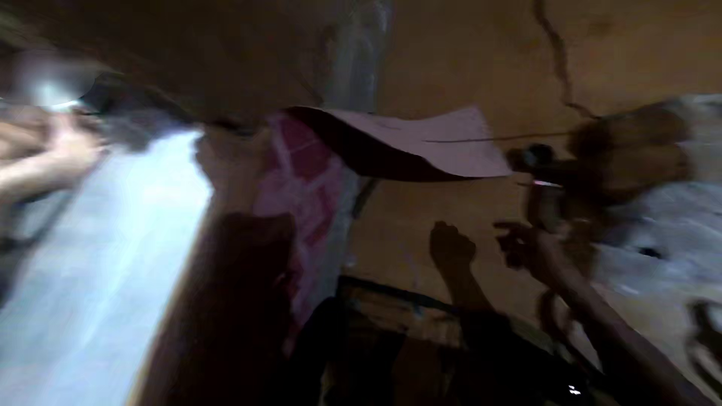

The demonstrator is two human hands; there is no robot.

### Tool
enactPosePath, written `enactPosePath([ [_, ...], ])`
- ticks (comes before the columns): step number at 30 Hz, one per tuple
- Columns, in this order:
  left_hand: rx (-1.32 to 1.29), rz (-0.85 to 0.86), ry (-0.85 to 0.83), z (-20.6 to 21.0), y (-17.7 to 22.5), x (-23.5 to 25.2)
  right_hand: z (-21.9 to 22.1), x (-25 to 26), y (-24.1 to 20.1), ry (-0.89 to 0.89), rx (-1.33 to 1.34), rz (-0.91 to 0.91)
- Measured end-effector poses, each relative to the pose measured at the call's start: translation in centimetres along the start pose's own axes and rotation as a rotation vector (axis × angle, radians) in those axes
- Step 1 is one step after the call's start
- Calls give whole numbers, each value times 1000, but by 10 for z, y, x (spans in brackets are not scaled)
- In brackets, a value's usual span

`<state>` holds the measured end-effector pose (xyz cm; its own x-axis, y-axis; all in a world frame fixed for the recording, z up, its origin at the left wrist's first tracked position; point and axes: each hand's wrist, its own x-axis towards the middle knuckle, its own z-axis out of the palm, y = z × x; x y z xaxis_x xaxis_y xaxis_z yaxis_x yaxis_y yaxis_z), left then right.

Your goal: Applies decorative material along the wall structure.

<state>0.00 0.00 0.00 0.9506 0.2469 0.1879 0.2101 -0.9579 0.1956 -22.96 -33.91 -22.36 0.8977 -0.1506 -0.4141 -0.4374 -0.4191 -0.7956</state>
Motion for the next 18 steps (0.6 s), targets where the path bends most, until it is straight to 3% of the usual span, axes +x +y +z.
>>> enactPosePath([
  [3,7,-46,6,-11,-5,7,59,2,-30,-299,359,-5],
  [7,-6,-95,-16,-11,-4,13,131,20,-58,-585,417,11],
  [10,44,-50,24,-4,-19,25,167,27,-77,-644,417,-23],
  [13,47,-57,11,-6,-17,24,188,28,-94,-678,585,35],
  [15,38,-99,-38,-14,-4,16,195,30,-105,-654,672,56],
  [18,59,-96,-58,-17,1,12,195,42,-117,-622,582,-9],
])
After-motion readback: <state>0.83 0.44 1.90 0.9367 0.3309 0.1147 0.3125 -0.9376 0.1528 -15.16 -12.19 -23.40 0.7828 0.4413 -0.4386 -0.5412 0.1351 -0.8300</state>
